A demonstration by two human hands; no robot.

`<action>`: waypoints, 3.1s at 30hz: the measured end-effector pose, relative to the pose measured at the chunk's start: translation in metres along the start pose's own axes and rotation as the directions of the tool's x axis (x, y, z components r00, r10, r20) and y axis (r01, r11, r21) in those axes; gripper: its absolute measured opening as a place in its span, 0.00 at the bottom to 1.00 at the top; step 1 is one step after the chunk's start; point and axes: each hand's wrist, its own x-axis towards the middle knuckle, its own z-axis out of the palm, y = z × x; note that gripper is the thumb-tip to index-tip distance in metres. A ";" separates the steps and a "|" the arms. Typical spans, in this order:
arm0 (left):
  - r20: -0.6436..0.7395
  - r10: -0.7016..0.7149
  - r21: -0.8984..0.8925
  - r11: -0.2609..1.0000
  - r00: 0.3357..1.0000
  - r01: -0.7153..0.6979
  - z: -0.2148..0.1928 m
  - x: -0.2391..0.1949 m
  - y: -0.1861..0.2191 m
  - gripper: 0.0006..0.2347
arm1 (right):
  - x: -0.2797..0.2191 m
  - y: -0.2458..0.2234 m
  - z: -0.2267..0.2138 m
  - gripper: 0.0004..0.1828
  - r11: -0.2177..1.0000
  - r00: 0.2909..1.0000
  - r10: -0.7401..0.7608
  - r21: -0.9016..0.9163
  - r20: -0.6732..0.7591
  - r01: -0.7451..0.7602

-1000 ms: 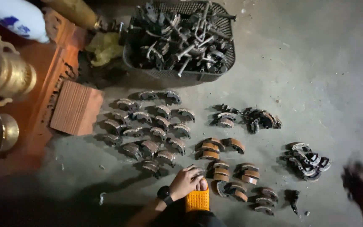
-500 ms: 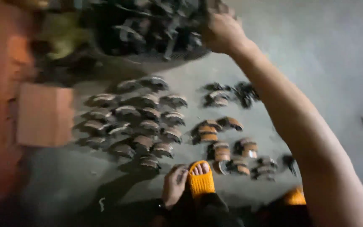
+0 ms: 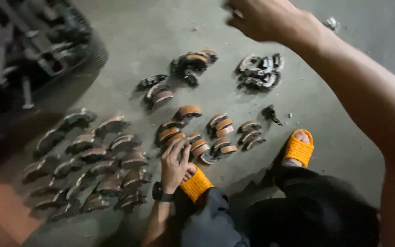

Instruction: The person sits on the floor and assembles brake shoes with metal hardware. They pick up individual components, fit them together, and place the assembled units into a black plastic basket.

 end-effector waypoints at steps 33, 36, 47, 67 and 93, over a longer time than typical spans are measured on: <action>0.204 -0.122 0.391 0.920 0.971 0.034 0.256 0.194 -0.038 0.12 | -0.240 0.094 0.176 0.21 0.851 0.942 0.329 0.409 0.072 -0.329; 0.065 -0.051 0.346 0.938 0.997 0.025 0.242 0.196 -0.023 0.09 | -0.264 0.100 0.179 0.07 0.611 0.872 0.488 0.730 -0.043 -0.306; 0.085 -0.339 -0.229 0.909 0.937 0.349 0.220 0.170 0.014 0.10 | -0.271 0.081 0.167 0.17 0.570 0.734 0.649 0.767 -0.200 -0.294; 0.405 -0.444 -0.454 0.661 0.799 0.598 0.224 0.137 0.026 0.13 | -0.254 0.122 0.184 0.09 0.835 0.933 0.358 0.435 0.038 -0.338; 0.107 0.034 0.149 0.988 0.994 -0.050 0.246 0.233 -0.060 0.09 | -0.149 0.141 0.182 0.10 0.587 0.829 0.557 0.731 -0.053 -0.348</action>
